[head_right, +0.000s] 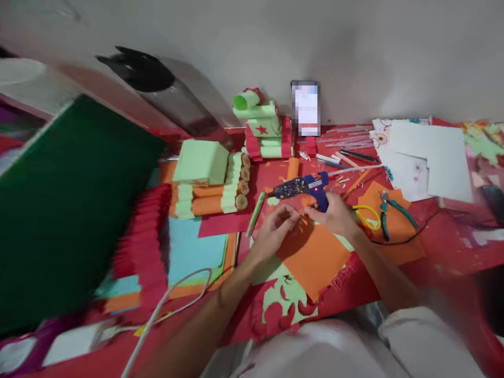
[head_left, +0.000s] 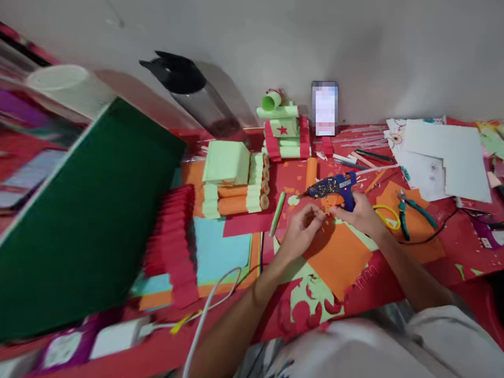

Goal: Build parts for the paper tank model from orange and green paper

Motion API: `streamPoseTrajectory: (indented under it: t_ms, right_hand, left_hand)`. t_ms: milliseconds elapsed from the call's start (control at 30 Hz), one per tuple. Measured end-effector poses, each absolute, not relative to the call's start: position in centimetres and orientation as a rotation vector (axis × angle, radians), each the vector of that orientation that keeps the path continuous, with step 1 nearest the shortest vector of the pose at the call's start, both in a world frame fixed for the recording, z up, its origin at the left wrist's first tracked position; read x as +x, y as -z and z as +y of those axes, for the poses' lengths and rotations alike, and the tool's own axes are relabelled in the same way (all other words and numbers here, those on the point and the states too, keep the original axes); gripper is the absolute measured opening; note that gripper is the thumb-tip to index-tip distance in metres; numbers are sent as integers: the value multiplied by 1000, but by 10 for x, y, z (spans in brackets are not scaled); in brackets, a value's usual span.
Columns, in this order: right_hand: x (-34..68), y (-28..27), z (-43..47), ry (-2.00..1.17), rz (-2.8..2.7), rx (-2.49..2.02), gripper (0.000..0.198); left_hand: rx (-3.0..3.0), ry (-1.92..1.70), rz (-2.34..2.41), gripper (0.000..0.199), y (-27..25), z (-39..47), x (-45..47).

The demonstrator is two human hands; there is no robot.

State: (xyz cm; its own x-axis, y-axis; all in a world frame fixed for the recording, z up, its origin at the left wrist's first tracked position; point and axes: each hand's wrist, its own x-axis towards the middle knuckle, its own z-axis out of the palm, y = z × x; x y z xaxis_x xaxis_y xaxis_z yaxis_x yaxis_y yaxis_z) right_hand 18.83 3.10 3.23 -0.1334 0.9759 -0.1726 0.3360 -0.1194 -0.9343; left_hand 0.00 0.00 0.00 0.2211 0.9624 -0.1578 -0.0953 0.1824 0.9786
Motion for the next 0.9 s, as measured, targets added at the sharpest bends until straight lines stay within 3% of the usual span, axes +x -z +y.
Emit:
streamPoseTrajectory:
  t_ms: [900]
  right_hand:
    - [189,-34,29,-1212,-1545,-1462,26]
  left_hand:
    - [1090,-943,1039,33,-6,-3,2]
